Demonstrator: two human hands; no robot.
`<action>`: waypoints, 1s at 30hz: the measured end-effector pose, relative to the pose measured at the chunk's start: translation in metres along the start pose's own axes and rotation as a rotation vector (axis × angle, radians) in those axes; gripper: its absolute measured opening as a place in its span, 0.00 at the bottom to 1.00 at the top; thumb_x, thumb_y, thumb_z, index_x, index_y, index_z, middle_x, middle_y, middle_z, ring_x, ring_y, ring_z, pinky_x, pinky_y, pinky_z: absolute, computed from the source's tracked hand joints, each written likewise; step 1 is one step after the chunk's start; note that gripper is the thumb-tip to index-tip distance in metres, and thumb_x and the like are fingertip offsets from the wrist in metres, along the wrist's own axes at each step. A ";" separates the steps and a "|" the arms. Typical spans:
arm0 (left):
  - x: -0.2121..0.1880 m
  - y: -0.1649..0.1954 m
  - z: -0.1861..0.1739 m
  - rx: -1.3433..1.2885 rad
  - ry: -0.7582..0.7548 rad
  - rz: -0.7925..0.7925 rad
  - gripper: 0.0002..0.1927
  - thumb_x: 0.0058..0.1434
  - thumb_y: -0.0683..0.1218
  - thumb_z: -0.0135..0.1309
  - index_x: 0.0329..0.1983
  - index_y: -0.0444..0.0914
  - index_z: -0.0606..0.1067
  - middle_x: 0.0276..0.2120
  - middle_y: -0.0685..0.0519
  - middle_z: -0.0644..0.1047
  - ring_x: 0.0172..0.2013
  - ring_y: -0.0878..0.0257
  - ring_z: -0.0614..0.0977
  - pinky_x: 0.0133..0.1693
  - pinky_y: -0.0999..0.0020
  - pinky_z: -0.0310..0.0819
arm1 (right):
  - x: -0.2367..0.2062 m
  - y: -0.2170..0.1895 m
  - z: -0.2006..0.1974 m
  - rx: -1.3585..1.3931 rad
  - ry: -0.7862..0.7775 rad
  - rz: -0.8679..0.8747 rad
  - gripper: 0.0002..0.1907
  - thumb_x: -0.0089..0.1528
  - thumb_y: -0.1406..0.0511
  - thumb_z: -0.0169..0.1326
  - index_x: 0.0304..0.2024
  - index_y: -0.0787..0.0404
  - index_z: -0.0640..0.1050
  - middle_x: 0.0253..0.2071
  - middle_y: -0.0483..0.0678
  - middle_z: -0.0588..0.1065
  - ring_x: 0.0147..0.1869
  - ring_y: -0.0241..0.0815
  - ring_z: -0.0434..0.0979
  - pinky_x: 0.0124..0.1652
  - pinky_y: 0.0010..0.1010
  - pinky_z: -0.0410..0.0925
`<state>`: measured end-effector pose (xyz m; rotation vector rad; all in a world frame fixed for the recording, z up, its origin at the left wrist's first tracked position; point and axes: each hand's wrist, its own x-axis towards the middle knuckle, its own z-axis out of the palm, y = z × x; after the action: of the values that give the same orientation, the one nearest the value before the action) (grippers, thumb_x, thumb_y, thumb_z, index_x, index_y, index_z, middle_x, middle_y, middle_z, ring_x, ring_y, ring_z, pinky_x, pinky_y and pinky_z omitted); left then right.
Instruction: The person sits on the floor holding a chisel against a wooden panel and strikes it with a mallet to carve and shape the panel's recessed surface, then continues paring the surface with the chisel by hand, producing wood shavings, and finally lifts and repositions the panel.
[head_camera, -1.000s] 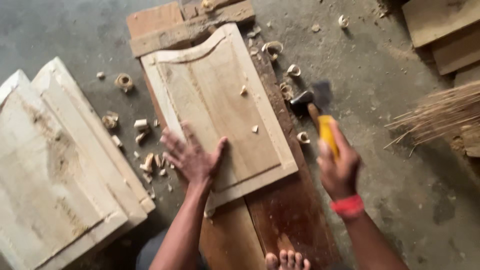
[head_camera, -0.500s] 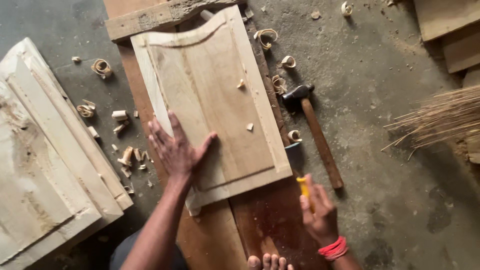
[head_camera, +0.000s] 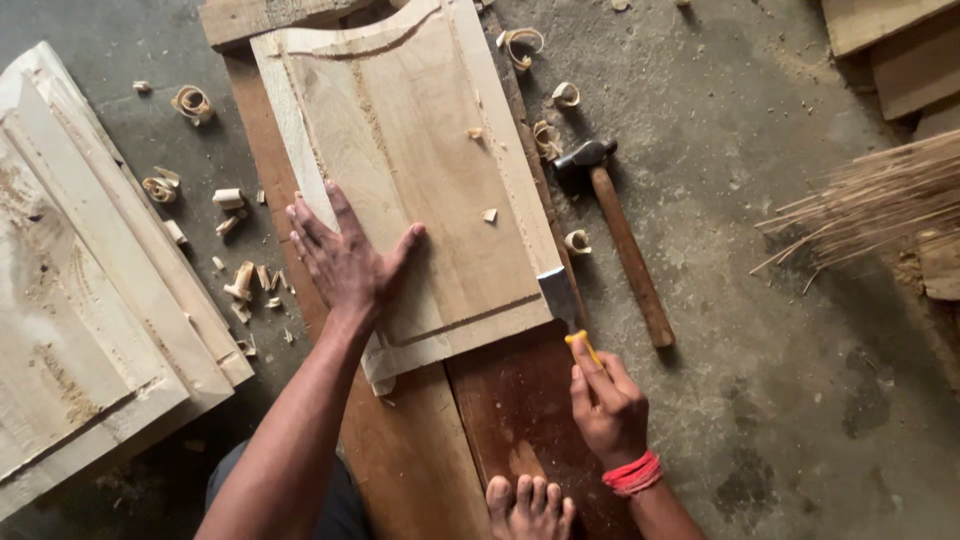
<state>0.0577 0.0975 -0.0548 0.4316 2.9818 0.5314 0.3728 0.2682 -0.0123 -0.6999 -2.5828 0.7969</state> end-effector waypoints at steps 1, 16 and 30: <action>0.000 -0.001 0.001 -0.005 0.004 0.005 0.69 0.53 0.85 0.49 0.80 0.37 0.42 0.72 0.20 0.42 0.73 0.25 0.43 0.71 0.34 0.37 | 0.000 -0.001 0.001 0.009 -0.008 0.008 0.24 0.63 0.71 0.55 0.62 0.55 0.77 0.43 0.51 0.78 0.36 0.47 0.79 0.35 0.34 0.72; 0.000 -0.007 0.008 0.019 0.050 0.042 0.69 0.51 0.83 0.55 0.80 0.38 0.43 0.72 0.20 0.45 0.72 0.23 0.46 0.69 0.32 0.41 | 0.007 0.013 0.001 0.037 -0.001 0.017 0.23 0.61 0.71 0.57 0.59 0.56 0.79 0.39 0.51 0.78 0.31 0.47 0.78 0.31 0.35 0.70; 0.002 -0.008 0.011 0.033 0.100 0.097 0.68 0.53 0.83 0.54 0.81 0.38 0.43 0.72 0.20 0.46 0.73 0.24 0.47 0.70 0.29 0.44 | 0.029 0.027 -0.006 0.078 -0.065 -0.110 0.23 0.63 0.71 0.55 0.62 0.58 0.77 0.42 0.54 0.77 0.36 0.49 0.78 0.34 0.34 0.71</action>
<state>0.0545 0.0942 -0.0679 0.5713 3.0815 0.5273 0.3611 0.3065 -0.0186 -0.5122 -2.6062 0.8941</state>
